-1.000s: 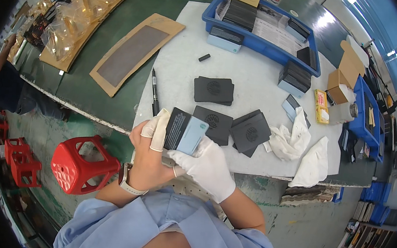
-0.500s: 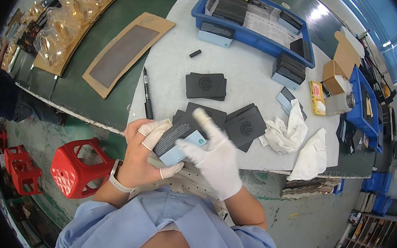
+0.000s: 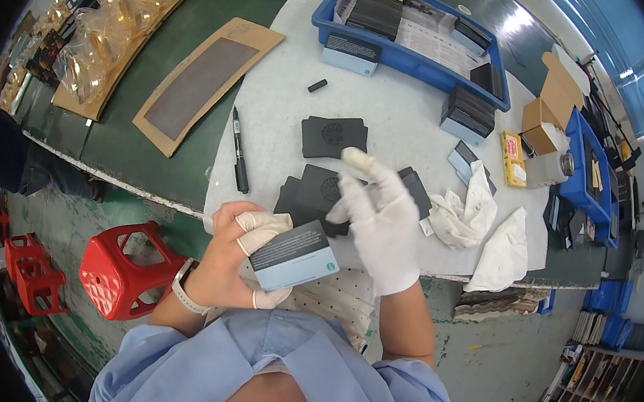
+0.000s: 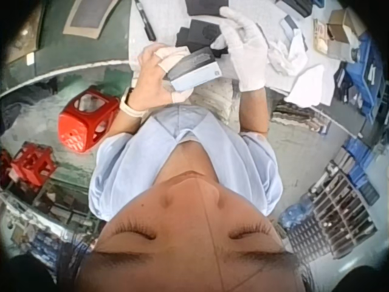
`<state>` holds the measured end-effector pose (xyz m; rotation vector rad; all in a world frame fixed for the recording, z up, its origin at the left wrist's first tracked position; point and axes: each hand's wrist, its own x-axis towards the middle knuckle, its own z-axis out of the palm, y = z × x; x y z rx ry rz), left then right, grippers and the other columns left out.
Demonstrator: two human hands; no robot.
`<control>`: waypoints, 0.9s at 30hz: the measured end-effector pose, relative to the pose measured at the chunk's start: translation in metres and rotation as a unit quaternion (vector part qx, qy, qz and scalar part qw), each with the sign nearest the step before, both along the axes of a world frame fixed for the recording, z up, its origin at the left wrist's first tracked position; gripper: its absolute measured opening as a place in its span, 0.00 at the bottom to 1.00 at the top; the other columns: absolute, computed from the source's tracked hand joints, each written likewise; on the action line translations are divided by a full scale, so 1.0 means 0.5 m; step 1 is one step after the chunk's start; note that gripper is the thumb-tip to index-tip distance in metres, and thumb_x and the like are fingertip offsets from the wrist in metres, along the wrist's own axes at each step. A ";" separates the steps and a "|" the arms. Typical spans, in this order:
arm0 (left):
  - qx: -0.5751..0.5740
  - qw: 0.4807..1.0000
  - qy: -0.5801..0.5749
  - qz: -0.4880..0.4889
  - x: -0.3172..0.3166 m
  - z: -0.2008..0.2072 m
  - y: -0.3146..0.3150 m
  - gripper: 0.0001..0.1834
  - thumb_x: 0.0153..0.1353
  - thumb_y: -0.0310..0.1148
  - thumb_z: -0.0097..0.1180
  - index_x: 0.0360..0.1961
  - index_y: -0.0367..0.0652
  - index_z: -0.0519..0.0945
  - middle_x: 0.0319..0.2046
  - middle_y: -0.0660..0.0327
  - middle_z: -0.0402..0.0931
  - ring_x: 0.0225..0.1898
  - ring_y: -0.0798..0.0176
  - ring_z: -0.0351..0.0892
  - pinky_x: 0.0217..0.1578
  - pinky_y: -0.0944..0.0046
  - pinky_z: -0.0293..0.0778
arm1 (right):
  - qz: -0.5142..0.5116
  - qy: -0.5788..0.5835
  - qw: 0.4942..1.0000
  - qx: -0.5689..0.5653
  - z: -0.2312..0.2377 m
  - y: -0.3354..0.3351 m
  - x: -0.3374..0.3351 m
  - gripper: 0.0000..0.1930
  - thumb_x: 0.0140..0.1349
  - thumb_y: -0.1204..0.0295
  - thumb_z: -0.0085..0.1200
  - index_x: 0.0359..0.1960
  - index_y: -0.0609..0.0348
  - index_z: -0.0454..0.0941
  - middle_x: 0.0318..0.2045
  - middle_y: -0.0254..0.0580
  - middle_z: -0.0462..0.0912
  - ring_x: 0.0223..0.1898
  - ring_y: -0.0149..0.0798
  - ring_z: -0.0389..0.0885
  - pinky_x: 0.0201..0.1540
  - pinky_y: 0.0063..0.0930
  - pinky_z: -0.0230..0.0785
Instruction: The person marks black rectangular electronic components with a black marker, then wipes them with a white cloth. The person handles the components one by one, turning them over to inspect different sides and stacking them on the table.
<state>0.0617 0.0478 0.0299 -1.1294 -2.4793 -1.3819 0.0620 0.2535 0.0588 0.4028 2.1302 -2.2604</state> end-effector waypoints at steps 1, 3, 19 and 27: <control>0.005 1.000 -0.002 -0.003 0.001 -0.002 -0.001 0.34 0.34 0.38 0.70 0.49 0.43 0.78 0.49 0.61 0.74 0.52 0.52 0.67 0.56 0.56 0.56 | 0.006 0.003 1.000 0.007 0.005 0.011 0.000 0.20 0.64 0.73 0.55 0.57 0.63 0.71 0.25 0.30 0.78 0.25 0.20 0.72 0.28 0.14 0.64; 0.013 1.000 -0.006 -0.008 0.001 -0.008 -0.001 0.34 0.34 0.38 0.70 0.49 0.43 0.78 0.49 0.60 0.74 0.52 0.52 0.67 0.56 0.56 0.55 | 0.080 -0.007 0.997 -0.013 0.017 0.013 0.002 0.19 0.63 0.74 0.55 0.56 0.62 0.72 0.26 0.29 0.77 0.24 0.20 0.71 0.27 0.13 0.64; -0.010 0.993 -0.027 0.114 -0.021 -0.017 -0.030 0.53 0.39 0.50 0.74 0.64 0.39 0.63 0.55 0.53 0.66 0.55 0.49 0.61 0.56 0.51 0.54 | 0.124 0.040 0.988 0.086 0.016 -0.018 -0.020 0.19 0.66 0.74 0.52 0.59 0.60 0.72 0.49 0.31 0.79 0.45 0.22 0.75 0.50 0.18 0.68; -0.045 0.974 0.032 0.220 -0.007 -0.033 -0.033 0.54 0.38 0.57 0.73 0.62 0.37 0.65 0.54 0.52 0.66 0.54 0.47 0.61 0.57 0.48 0.54 | 0.015 0.101 0.979 0.179 -0.001 -0.058 -0.035 0.20 0.67 0.76 0.49 0.62 0.59 0.70 0.44 0.34 0.81 0.40 0.21 0.73 0.46 0.15 0.67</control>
